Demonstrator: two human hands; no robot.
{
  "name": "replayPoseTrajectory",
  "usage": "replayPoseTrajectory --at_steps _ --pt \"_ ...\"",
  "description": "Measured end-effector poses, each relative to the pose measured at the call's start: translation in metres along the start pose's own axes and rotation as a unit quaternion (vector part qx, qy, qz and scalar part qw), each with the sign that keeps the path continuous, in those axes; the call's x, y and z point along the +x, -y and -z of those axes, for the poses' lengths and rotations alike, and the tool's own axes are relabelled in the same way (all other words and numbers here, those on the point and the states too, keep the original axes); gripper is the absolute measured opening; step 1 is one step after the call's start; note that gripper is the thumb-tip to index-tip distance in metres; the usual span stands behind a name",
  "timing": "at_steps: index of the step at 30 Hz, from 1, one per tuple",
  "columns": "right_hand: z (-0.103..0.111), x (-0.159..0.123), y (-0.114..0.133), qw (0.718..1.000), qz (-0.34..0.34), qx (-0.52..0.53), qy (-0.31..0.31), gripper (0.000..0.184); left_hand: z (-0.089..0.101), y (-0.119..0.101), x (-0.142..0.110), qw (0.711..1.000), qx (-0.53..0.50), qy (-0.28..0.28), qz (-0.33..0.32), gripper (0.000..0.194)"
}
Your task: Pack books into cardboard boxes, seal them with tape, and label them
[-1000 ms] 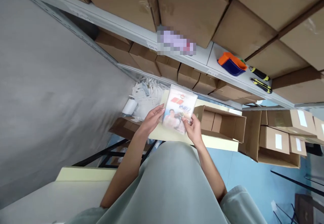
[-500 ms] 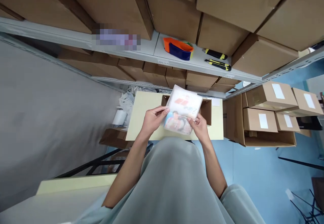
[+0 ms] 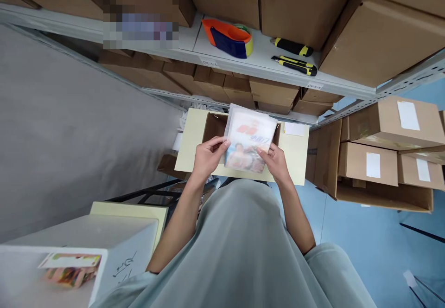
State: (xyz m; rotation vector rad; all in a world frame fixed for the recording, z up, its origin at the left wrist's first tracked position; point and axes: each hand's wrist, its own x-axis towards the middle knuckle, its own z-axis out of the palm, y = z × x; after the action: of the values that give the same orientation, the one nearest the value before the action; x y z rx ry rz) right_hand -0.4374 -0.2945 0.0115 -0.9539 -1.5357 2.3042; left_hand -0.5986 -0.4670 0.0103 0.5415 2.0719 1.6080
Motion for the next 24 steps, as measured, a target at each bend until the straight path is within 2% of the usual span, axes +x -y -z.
replayPoseTrajectory --at_steps 9,13,16,19,21,24 --pt "-0.015 -0.003 -0.003 0.998 0.051 -0.029 -0.032 0.057 0.01 0.007 0.009 1.0 -0.009 0.019 0.013 0.049" --pt "-0.025 -0.005 0.004 0.993 0.085 -0.073 -0.046 0.051 0.014 0.012 0.014 0.999 -0.027 0.032 0.014 0.048" --pt "-0.034 -0.009 0.012 0.978 0.128 -0.15 -0.074 0.042 0.016 0.013 0.018 0.998 -0.044 0.045 0.002 0.044" --pt "-0.042 -0.015 0.021 0.93 0.184 -0.302 -0.103 0.028 0.019 0.013 0.022 0.997 -0.062 0.046 -0.001 0.04" --pt "-0.048 -0.019 0.025 0.876 0.246 -0.402 -0.103 0.019 0.021 0.015 0.023 0.997 -0.063 0.041 0.0 0.039" --pt "-0.056 -0.021 0.019 0.783 0.352 -0.503 -0.096 0.023 0.022 0.023 0.022 0.998 -0.062 0.026 -0.011 0.044"
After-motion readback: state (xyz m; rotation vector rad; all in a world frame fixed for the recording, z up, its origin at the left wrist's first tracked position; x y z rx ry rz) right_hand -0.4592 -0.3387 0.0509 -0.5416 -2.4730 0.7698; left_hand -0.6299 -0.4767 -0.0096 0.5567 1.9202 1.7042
